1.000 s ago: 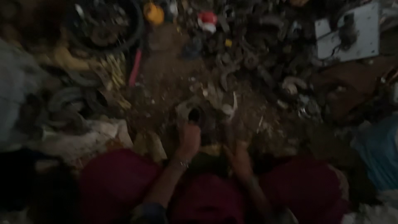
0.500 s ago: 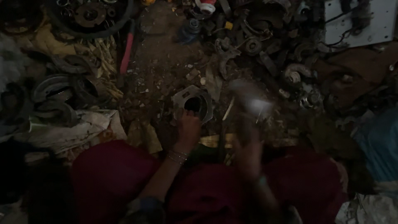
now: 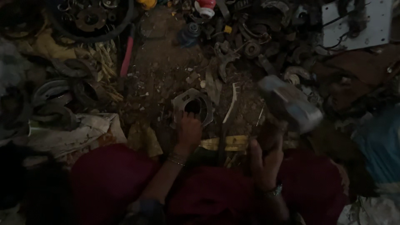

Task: The person sits on the floor and repeatedly strikes a metal part with a hammer. They hold the part steady with one hand while striking it with the other, occasionally repositioning the part.

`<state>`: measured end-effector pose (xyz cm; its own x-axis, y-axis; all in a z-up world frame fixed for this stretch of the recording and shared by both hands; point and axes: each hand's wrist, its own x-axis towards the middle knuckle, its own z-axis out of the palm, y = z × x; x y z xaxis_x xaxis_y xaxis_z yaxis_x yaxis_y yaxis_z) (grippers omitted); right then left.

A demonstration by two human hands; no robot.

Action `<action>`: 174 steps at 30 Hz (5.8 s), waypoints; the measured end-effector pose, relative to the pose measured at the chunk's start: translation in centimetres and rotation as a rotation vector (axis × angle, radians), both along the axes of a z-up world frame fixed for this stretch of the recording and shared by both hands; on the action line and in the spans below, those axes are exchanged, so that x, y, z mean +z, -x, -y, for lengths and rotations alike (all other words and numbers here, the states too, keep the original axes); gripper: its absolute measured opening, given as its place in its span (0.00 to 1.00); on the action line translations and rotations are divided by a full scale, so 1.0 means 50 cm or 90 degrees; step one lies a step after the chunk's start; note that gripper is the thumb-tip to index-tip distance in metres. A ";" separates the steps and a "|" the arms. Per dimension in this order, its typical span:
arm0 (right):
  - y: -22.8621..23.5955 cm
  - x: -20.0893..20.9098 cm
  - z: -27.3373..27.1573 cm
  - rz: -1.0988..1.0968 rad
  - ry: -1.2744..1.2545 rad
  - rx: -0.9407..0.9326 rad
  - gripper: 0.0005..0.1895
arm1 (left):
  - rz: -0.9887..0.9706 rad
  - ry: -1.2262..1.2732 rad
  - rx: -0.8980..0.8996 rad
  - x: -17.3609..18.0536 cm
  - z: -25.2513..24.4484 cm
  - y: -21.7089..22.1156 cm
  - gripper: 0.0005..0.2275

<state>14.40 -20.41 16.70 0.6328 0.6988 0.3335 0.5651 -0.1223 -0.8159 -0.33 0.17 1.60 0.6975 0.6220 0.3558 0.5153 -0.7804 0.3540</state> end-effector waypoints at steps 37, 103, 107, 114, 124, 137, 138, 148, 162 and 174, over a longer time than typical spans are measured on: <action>0.030 -0.027 -0.002 -0.136 0.292 -0.045 0.21 | -0.077 0.242 0.000 -0.021 -0.018 -0.004 0.15; 0.014 0.040 0.004 -0.041 0.009 -0.014 0.22 | -0.070 0.030 0.023 0.089 -0.015 0.020 0.07; 0.030 -0.062 -0.032 0.138 0.038 0.052 0.26 | 0.003 -0.005 0.067 0.025 -0.008 0.009 0.04; 0.029 -0.131 -0.074 -0.085 0.430 0.054 0.28 | 0.108 0.255 0.138 -0.139 -0.034 -0.016 0.05; 0.022 -0.004 -0.023 -0.006 0.042 0.002 0.23 | 0.036 -0.057 0.082 0.058 -0.012 0.014 0.02; -0.006 -0.144 -0.044 -0.447 0.290 -0.015 0.29 | -0.169 0.225 0.068 -0.006 -0.024 0.030 0.07; -0.020 -0.135 -0.051 -0.490 0.239 -0.029 0.28 | -0.128 0.239 0.062 -0.002 -0.029 0.025 0.07; -0.272 -0.367 0.043 -0.789 -0.201 -0.231 0.12 | -0.195 0.223 0.097 0.095 -0.028 0.013 0.22; -0.249 -0.359 0.025 -0.677 -0.061 -0.413 0.25 | -0.051 0.695 0.021 0.143 -0.115 0.085 0.25; -0.155 -0.347 -0.002 0.200 0.479 -0.084 0.23 | -0.041 0.626 0.087 0.136 -0.110 0.079 0.23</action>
<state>22.15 -20.29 -0.66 0.6803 0.7327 -0.0191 0.6963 -0.6542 -0.2953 -4.26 5.65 8.41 0.5974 0.6969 -0.3968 0.6200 -0.0876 0.7797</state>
